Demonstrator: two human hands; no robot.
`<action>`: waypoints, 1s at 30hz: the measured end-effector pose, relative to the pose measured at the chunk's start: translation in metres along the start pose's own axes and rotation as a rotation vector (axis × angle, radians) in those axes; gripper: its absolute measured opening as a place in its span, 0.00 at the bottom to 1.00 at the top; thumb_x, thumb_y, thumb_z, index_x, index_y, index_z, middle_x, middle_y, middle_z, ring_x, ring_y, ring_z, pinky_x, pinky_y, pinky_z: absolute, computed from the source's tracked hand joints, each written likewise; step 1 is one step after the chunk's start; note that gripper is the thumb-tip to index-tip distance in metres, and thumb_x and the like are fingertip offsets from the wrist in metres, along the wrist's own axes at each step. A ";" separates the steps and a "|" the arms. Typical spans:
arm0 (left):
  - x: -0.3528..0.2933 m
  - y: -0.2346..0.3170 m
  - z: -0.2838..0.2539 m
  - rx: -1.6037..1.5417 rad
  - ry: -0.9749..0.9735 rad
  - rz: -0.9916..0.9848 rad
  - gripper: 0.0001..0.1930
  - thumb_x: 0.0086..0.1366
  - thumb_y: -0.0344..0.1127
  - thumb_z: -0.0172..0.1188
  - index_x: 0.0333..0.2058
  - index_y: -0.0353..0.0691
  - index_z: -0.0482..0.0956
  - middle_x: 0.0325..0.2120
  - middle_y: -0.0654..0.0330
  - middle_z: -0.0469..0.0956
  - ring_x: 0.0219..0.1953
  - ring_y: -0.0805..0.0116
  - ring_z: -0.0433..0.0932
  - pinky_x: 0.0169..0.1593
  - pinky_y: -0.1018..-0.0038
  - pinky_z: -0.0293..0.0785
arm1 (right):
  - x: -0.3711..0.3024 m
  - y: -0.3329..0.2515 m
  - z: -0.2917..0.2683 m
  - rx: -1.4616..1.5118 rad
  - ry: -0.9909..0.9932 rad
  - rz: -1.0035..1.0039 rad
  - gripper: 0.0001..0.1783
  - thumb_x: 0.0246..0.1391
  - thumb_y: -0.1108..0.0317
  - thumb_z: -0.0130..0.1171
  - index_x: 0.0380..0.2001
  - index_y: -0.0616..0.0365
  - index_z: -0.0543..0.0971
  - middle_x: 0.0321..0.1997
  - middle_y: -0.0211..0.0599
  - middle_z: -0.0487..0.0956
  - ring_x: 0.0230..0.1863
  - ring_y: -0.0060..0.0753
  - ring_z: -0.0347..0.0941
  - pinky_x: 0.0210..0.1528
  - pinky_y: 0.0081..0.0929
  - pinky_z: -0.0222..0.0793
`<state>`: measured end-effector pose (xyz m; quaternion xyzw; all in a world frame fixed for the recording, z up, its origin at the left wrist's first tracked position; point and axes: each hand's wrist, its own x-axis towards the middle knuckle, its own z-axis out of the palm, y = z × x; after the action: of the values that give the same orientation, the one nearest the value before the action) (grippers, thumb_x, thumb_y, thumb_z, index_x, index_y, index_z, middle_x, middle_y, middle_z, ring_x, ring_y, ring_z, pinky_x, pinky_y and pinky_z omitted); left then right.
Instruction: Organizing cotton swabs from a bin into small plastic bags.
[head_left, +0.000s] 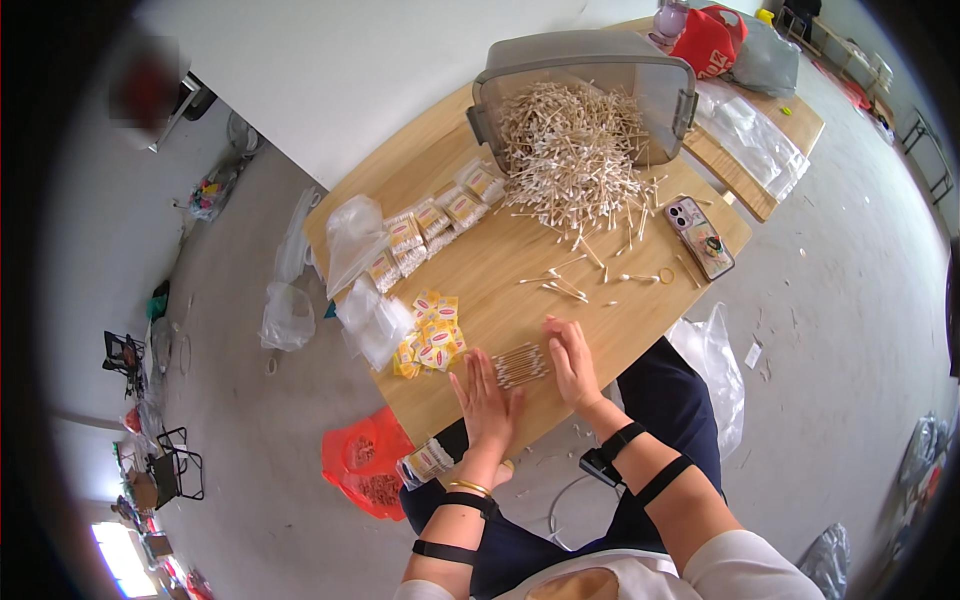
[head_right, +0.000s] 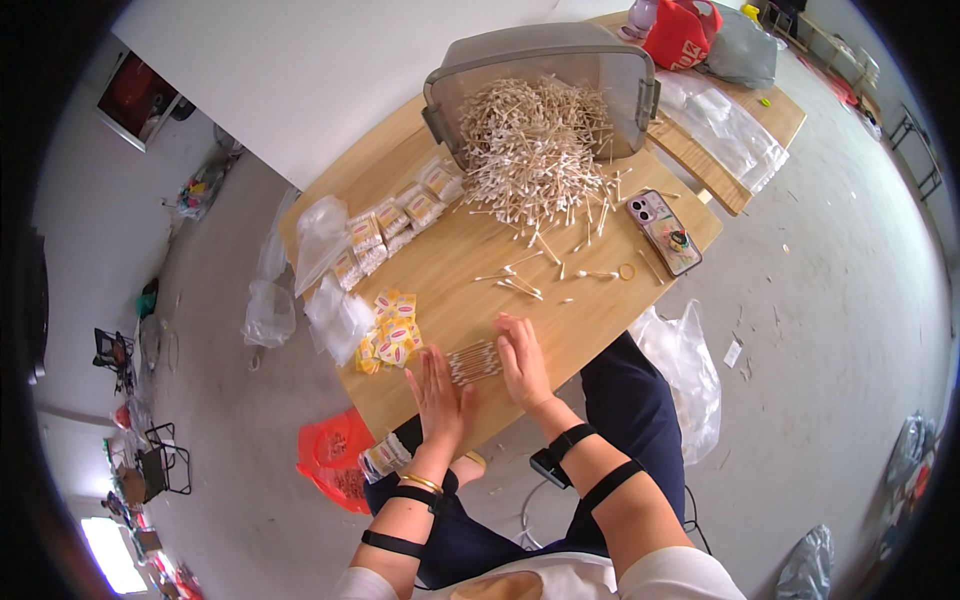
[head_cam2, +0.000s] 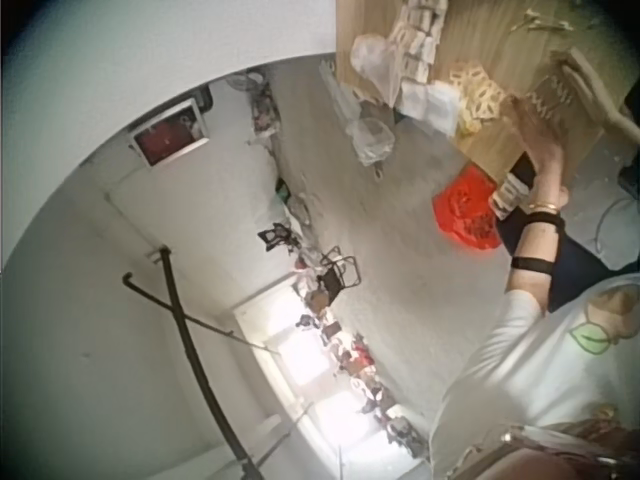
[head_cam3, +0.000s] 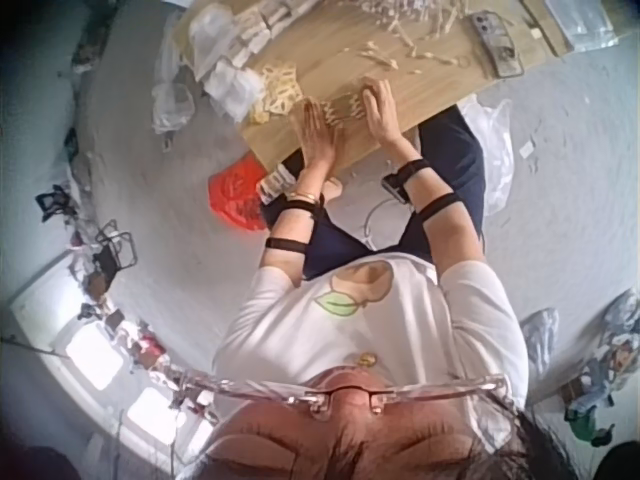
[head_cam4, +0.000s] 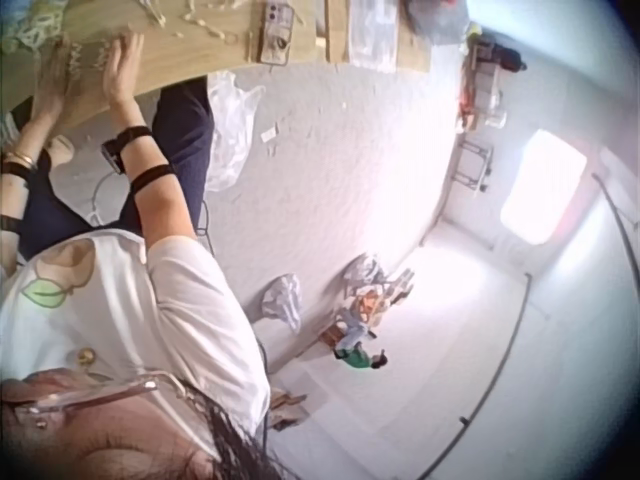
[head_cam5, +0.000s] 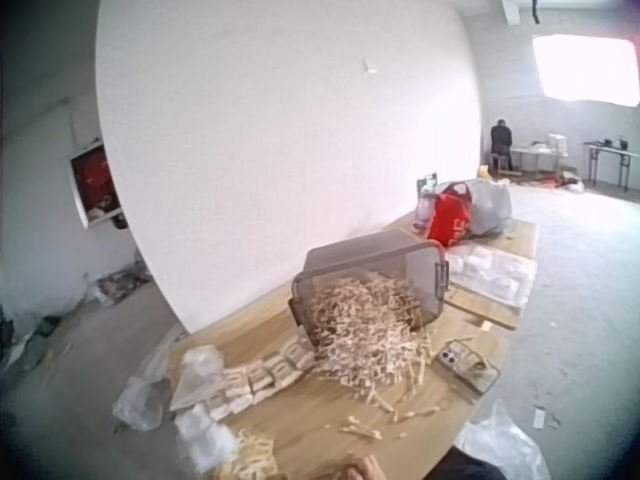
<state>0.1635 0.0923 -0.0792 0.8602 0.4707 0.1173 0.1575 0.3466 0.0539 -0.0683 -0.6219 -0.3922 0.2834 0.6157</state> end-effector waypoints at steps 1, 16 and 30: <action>0.000 0.003 0.002 0.023 -0.047 -0.003 0.46 0.71 0.57 0.48 0.72 0.31 0.38 0.74 0.43 0.45 0.77 0.47 0.40 0.74 0.44 0.27 | 0.000 0.000 0.005 -0.006 -0.030 -0.035 0.14 0.65 0.72 0.46 0.51 0.62 0.74 0.55 0.52 0.71 0.66 0.54 0.65 0.65 0.40 0.63; 0.002 0.016 0.005 0.158 -0.035 -0.007 0.40 0.72 0.51 0.47 0.72 0.32 0.46 0.73 0.43 0.47 0.77 0.50 0.40 0.74 0.43 0.27 | -0.001 0.000 0.031 -0.119 -0.064 -0.155 0.17 0.63 0.74 0.45 0.52 0.62 0.75 0.56 0.53 0.71 0.68 0.60 0.62 0.68 0.43 0.60; 0.007 0.024 0.004 0.240 -0.116 0.108 0.43 0.70 0.60 0.45 0.73 0.40 0.45 0.75 0.54 0.43 0.77 0.56 0.40 0.74 0.42 0.26 | -0.034 -0.009 -0.017 -0.299 -0.011 -0.112 0.15 0.63 0.75 0.47 0.52 0.62 0.74 0.57 0.52 0.71 0.68 0.57 0.63 0.65 0.42 0.64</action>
<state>0.1875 0.0852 -0.0737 0.9022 0.4245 0.0188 0.0740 0.3413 0.0160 -0.0625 -0.6822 -0.4675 0.1908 0.5289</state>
